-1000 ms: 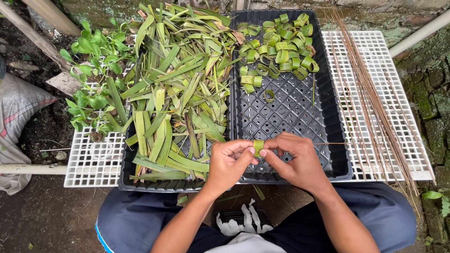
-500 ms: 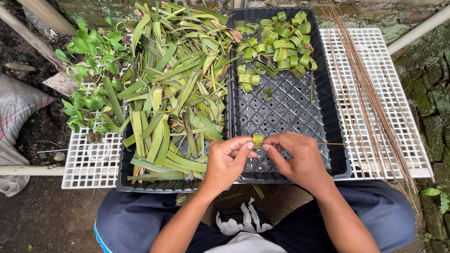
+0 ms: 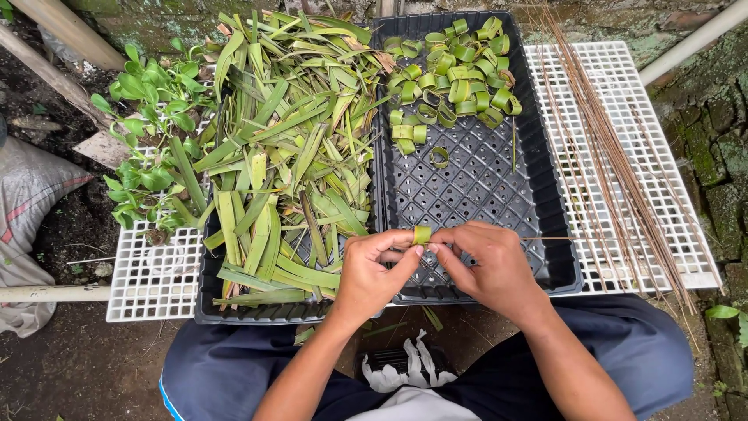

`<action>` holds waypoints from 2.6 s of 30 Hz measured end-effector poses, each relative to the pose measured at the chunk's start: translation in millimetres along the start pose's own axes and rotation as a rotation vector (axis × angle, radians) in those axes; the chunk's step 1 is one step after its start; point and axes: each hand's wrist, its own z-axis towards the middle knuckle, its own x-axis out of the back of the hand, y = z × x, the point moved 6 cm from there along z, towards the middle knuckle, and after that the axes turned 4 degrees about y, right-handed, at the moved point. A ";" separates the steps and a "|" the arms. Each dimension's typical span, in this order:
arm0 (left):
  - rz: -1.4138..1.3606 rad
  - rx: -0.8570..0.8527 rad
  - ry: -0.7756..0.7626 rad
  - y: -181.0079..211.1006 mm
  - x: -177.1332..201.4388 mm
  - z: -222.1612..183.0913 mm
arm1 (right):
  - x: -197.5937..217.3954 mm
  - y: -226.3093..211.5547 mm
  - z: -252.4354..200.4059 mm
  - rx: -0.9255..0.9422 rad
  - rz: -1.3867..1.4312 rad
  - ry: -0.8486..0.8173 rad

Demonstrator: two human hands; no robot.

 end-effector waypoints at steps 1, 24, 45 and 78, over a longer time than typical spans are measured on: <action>0.012 -0.010 0.026 0.5 0.6 0.1 | -1.4 1.7 -1.4 0.006 -0.003 0.000; 0.835 -0.560 0.413 14.7 34.0 6.9 | -13.2 -11.1 -13.3 -0.086 -0.172 -0.143; 0.658 -0.158 0.174 1.9 28.6 19.6 | 43.9 25.1 -19.9 -0.183 -0.352 -0.205; 1.135 -0.155 -0.239 -61.8 129.7 59.6 | -58.5 56.6 -24.4 -0.246 -0.360 -0.840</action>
